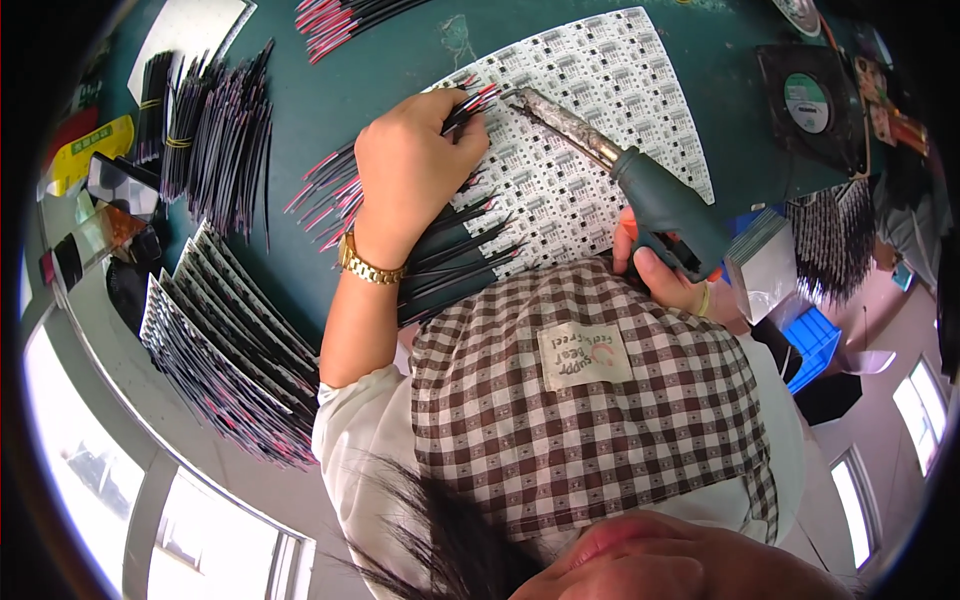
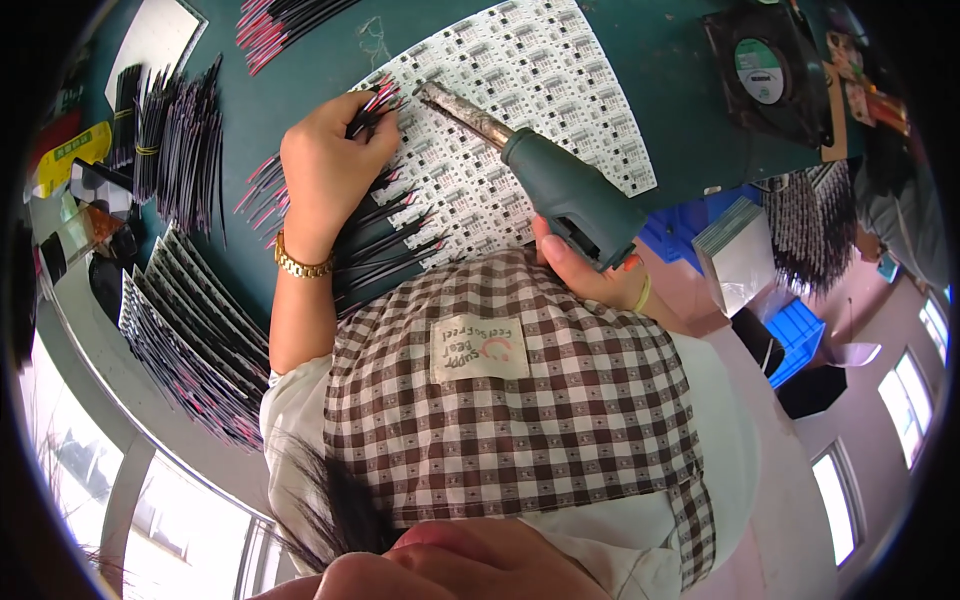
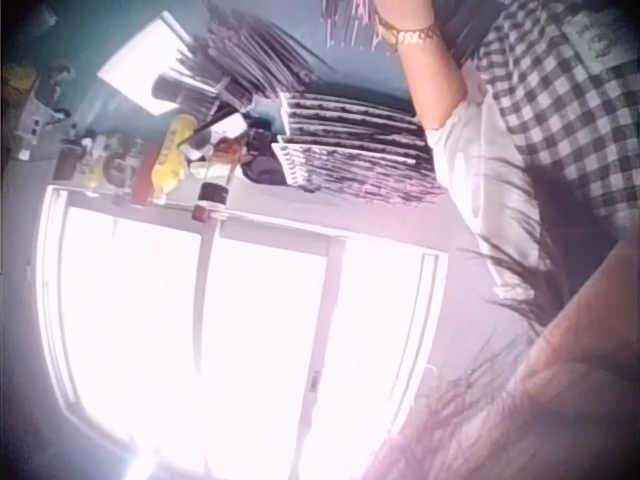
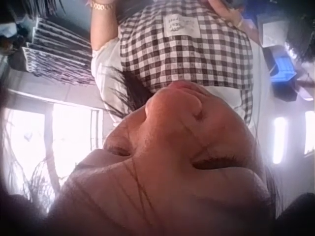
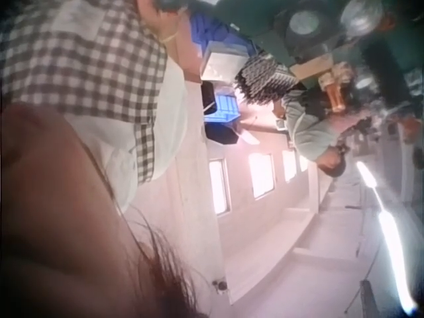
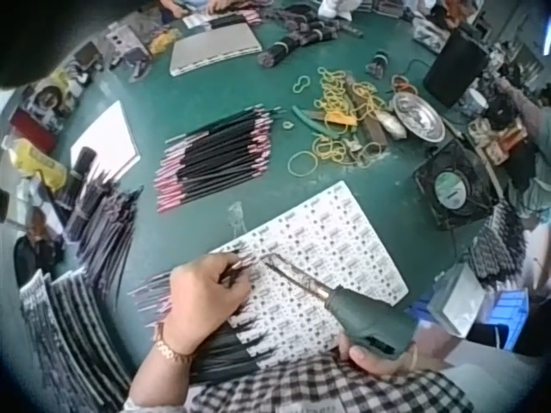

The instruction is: The person positions wires onto the contact points of a circuit board and solders them in place using a soldering iron.

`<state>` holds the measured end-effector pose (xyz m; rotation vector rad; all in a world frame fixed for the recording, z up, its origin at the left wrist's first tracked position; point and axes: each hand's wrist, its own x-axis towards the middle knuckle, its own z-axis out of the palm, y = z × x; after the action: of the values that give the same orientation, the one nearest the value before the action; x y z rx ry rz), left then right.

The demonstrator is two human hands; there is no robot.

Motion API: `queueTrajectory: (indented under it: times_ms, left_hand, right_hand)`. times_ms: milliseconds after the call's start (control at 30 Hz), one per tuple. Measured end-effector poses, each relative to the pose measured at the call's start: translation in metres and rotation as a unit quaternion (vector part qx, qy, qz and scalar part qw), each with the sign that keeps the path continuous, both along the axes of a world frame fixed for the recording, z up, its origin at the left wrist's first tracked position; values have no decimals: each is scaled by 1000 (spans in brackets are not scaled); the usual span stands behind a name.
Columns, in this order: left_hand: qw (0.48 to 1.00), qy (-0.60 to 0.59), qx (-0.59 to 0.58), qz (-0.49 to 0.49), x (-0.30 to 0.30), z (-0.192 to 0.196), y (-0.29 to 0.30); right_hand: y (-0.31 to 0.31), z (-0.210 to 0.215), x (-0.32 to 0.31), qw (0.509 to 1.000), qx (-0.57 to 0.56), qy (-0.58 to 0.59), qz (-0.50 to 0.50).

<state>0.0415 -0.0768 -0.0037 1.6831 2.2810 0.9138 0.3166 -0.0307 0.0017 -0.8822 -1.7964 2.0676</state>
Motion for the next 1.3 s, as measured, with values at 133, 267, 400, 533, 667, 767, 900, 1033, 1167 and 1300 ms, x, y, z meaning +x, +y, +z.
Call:
queueTrajectory:
  times_ms: [133, 267, 400, 533, 667, 767, 900, 1033, 1167, 1300]
  left_hand:
    - [1000, -7, 8, -14, 0, 0, 1]
    - [998, -66, -22, -13, -3, 1, -1]
    - [995, -92, -36, -34, -10, 0, -2]
    - [990, -104, -68, -63, -14, 4, 3]
    - [988, -100, -96, -67, -14, 9, 4]
    - [988, -103, -91, -70, -15, 6, 4]
    - [991, -77, -71, -80, -15, 6, 3]
    - [992, -78, -58, -80, -13, 5, 4]
    - [993, -70, -57, -78, -13, 3, 3]
    - [995, -55, -37, -81, -14, 0, 1]
  right_hand:
    - [-1, 2, -3, 994, -58, 79, -47]
    - [4, 7, -4, 997, -54, 53, -18]
    - [7, 13, 4, 999, -17, -11, 39]
    - [3, 17, 6, 995, -43, -77, 39]
    - [8, 15, 5, 994, -6, -81, 68]
    - [14, 24, -1, 991, -14, -100, 89]
    - [11, 26, -4, 990, -20, -98, 99]
    - [8, 20, -1, 994, -12, -69, 82]
    - [11, 18, -2, 993, -5, -66, 94]
    - [14, 28, -6, 987, -9, -103, 125]
